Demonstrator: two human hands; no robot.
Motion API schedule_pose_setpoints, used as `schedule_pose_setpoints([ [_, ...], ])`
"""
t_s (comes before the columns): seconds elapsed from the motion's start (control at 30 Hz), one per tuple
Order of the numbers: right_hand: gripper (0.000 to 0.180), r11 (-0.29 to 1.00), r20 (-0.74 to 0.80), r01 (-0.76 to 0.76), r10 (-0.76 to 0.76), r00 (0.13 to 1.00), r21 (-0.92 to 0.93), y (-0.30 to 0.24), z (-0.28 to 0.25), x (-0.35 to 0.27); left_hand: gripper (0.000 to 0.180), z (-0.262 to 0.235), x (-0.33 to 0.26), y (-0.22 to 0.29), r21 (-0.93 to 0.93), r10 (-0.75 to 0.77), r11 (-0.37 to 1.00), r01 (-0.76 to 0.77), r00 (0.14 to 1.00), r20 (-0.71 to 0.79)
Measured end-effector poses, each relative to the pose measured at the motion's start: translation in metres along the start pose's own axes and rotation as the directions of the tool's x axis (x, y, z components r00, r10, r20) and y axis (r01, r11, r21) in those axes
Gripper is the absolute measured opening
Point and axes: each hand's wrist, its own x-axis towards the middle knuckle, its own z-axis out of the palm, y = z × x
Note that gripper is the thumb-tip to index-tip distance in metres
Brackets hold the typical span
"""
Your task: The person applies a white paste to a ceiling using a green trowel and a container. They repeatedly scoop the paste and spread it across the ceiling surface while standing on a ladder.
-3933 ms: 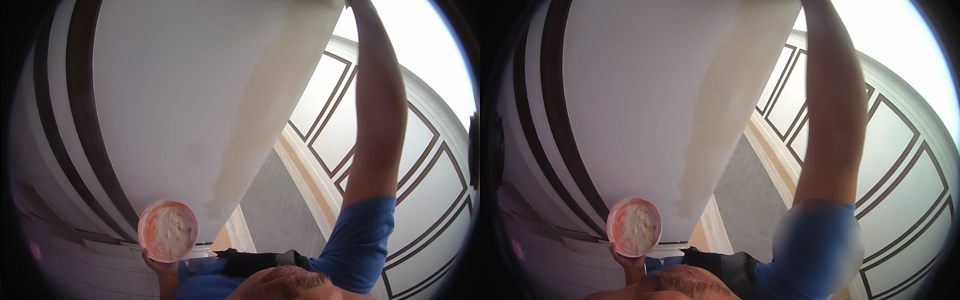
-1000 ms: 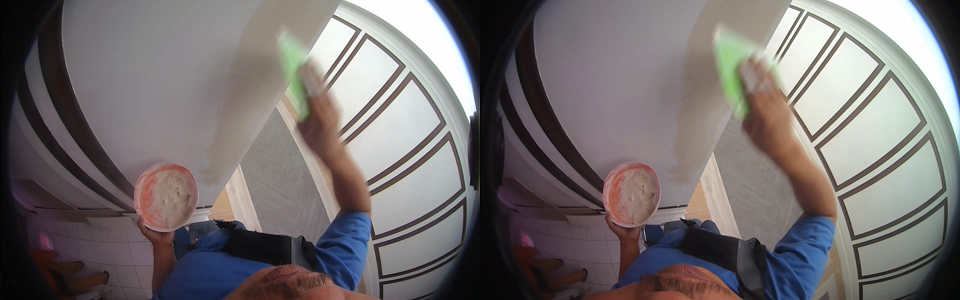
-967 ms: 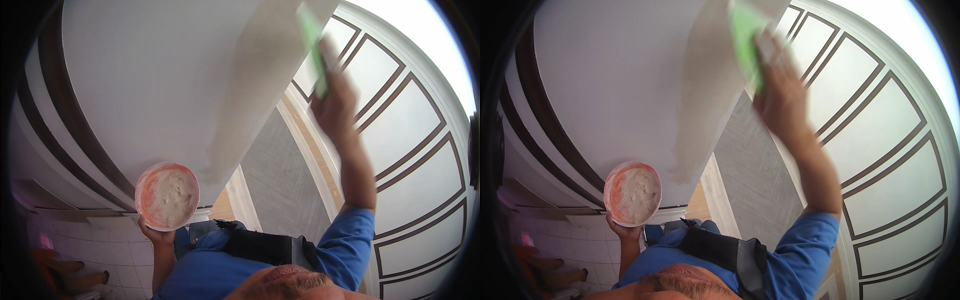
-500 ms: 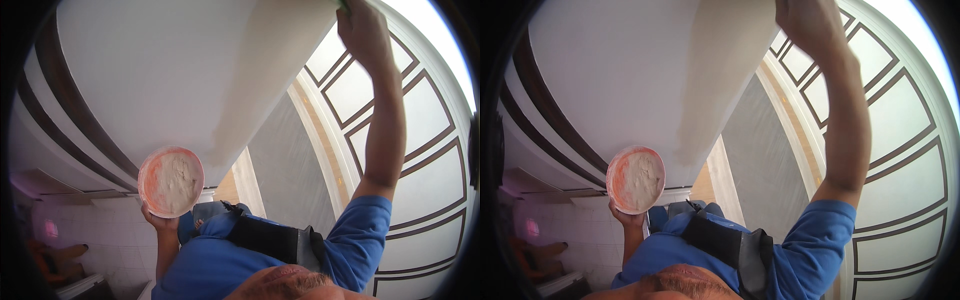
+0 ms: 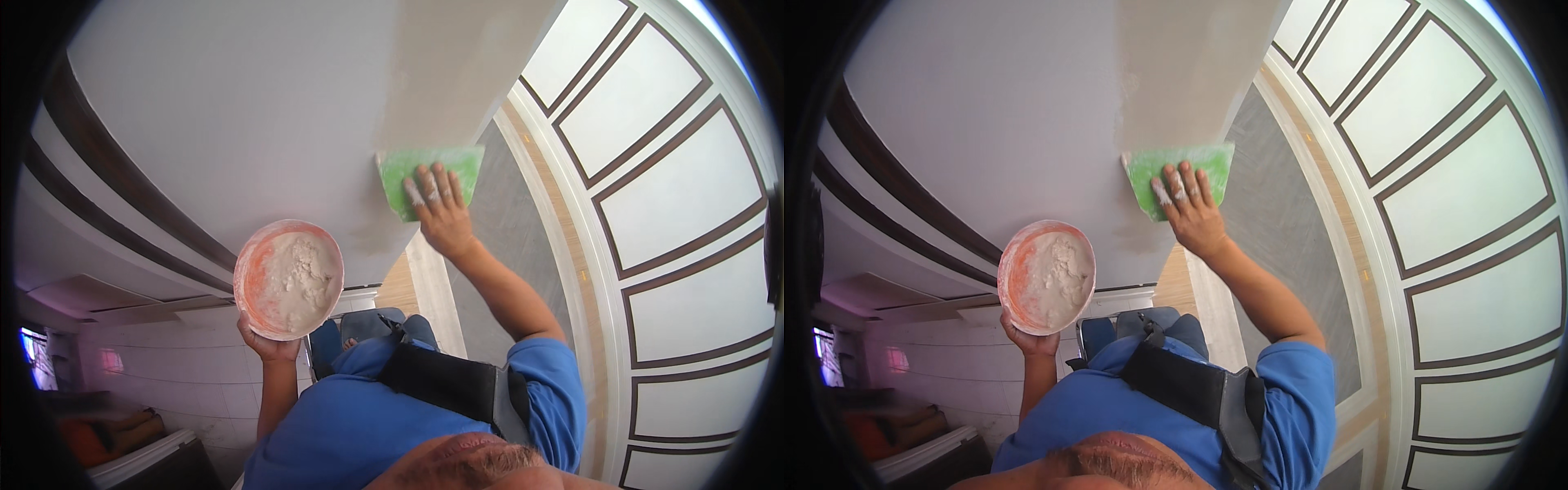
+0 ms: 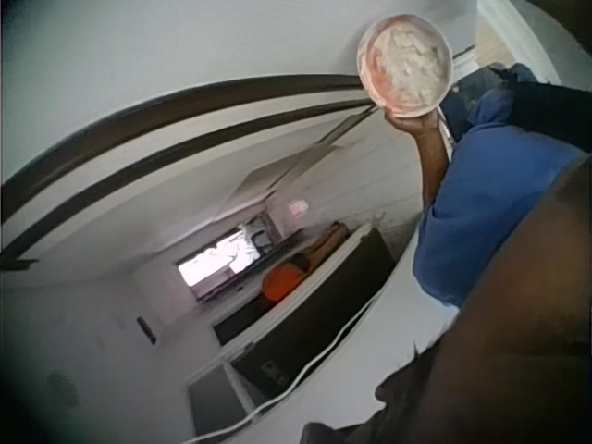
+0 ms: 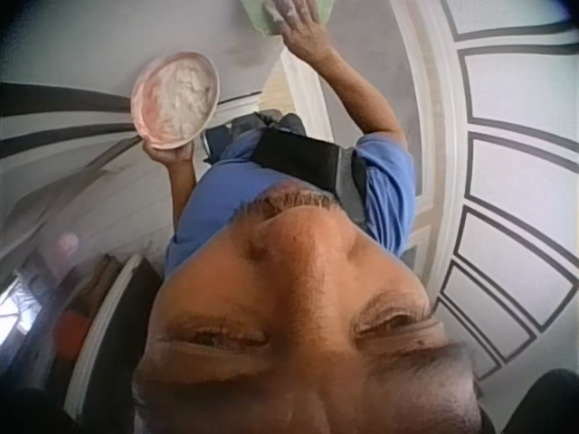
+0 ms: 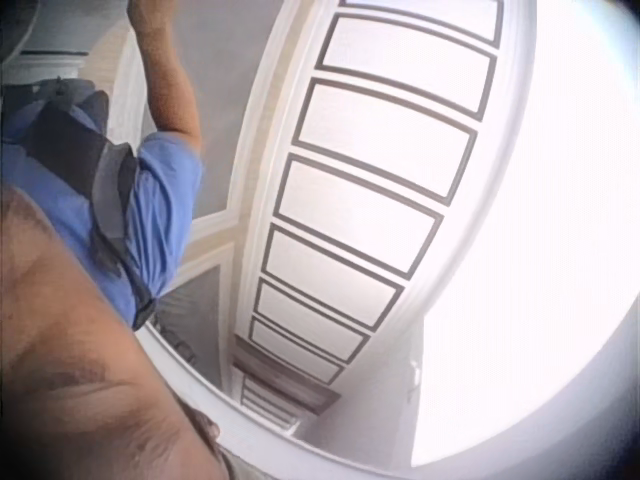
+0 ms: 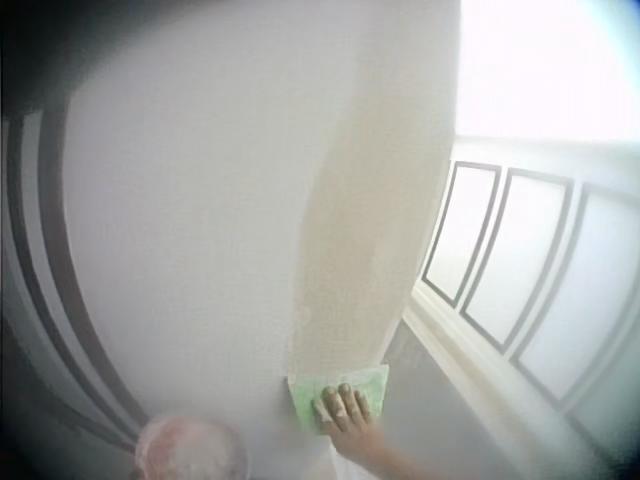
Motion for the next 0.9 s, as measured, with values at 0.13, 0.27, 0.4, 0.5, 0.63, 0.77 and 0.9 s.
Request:
schedule_pose_setpoints([
  [0.13,0.06,0.999,0.047,0.007,-0.009,0.999,0.04,-0.027,0.063,-0.049,0.071,0.0,0.001,0.002,0.039,0.002,0.999,-0.002,1.0,-0.001],
  [0.27,0.065,0.995,0.156,0.001,-0.017,0.988,0.102,-0.05,0.096,-0.082,0.071,0.01,0.003,0.006,0.075,-0.028,0.997,0.028,1.0,-0.005],
  [0.4,0.065,0.974,0.352,-0.041,-0.041,0.935,0.222,-0.065,0.101,-0.112,0.071,0.01,-0.003,0.01,0.088,-0.036,0.995,0.038,0.999,-0.022],
  [0.5,0.066,0.953,0.386,-0.118,0.001,0.922,0.28,-0.064,0.078,-0.123,0.071,0.01,-0.003,0.008,0.057,-0.023,0.998,0.026,0.998,-0.051],
  [0.63,0.07,0.91,0.106,-0.177,0.148,0.983,0.376,-0.015,-0.041,-0.037,0.071,0.006,-0.001,0.002,0.024,-0.014,1.0,0.012,0.998,0.068],
  [0.77,0.079,0.981,-0.391,-0.09,0.152,0.908,0.173,0.062,-0.175,0.084,0.071,0.014,-0.002,0.005,0.02,-0.06,0.998,0.058,0.993,0.106],
  [0.9,0.063,0.978,-0.418,-0.138,0.191,0.888,0.156,0.106,-0.277,0.192,0.071,0.013,0.002,0.006,-0.022,-0.054,0.998,0.056,0.993,0.102],
])
